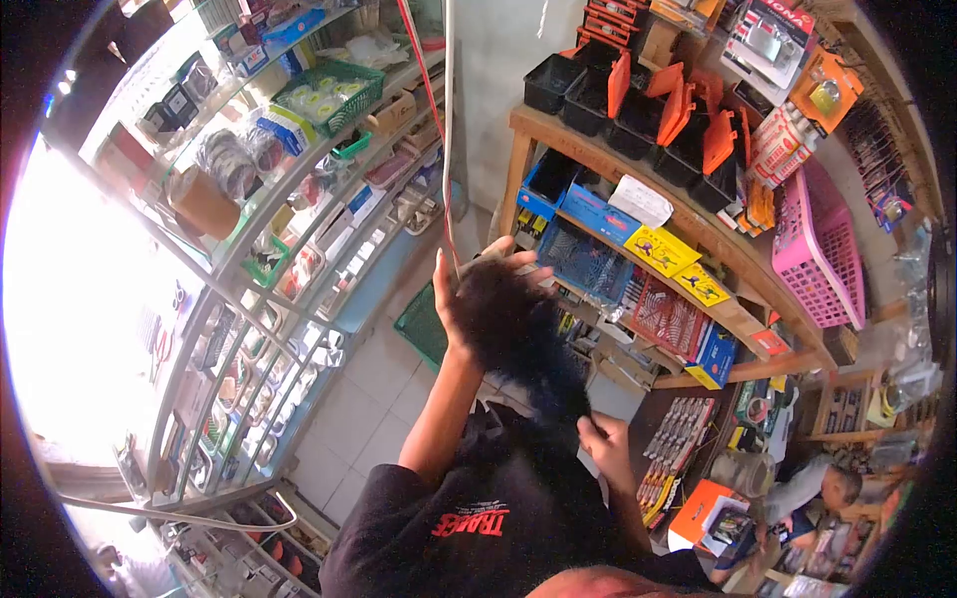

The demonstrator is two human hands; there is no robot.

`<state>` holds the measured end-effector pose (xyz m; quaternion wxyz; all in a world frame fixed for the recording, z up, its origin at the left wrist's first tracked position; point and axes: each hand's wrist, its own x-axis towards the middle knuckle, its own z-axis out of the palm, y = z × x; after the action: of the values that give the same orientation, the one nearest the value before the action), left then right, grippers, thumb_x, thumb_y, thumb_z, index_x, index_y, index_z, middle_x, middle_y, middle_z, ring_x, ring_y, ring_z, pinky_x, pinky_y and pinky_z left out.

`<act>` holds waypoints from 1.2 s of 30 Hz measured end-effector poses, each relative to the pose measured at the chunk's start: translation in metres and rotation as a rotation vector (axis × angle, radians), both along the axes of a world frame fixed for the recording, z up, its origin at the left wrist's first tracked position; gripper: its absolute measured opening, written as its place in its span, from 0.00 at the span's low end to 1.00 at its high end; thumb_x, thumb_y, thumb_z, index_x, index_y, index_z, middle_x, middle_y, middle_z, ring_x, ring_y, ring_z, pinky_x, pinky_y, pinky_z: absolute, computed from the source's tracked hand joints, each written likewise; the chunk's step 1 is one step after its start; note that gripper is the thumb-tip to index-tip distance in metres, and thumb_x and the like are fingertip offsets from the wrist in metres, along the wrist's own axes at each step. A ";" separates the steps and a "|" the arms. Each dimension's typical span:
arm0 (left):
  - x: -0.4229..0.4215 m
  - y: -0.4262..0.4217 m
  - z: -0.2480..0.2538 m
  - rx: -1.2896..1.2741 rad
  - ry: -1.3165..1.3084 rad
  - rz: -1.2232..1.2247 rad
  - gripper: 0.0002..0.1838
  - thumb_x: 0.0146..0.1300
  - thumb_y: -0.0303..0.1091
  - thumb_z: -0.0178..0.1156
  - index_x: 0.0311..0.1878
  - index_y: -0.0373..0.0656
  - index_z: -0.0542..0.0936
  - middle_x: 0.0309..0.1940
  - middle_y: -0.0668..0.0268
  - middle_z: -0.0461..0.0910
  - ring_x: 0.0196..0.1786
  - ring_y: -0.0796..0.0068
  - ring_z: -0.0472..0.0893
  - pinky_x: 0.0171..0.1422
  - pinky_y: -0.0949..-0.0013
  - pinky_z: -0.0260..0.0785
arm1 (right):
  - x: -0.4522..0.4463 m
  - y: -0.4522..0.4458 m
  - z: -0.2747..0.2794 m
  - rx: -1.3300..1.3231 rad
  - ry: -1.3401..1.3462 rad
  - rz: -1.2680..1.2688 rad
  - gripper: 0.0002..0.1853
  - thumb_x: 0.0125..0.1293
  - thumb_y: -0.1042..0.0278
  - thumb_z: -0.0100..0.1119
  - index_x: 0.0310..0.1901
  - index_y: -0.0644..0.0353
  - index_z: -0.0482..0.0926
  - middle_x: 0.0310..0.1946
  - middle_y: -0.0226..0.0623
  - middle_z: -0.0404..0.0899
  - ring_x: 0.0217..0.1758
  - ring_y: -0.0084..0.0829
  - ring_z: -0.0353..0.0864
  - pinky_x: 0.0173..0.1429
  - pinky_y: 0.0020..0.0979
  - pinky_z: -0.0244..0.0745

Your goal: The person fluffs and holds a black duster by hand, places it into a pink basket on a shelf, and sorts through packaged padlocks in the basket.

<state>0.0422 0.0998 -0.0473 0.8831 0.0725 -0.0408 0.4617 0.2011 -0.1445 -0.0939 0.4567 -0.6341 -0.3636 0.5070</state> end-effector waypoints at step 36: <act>0.040 -0.015 -0.014 -0.213 0.463 0.061 0.38 0.69 0.66 0.39 0.60 0.39 0.73 0.45 0.58 0.81 0.49 0.54 0.81 0.58 0.53 0.72 | 0.006 0.002 -0.074 0.056 0.018 -0.096 0.21 0.74 0.61 0.54 0.21 0.60 0.68 0.14 0.24 0.66 0.19 0.16 0.62 0.24 0.26 0.57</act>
<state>0.0818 0.0850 -0.0610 0.8573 0.0838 0.2137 0.4609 0.2070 -0.1421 -0.1683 0.5015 -0.6330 -0.3427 0.4800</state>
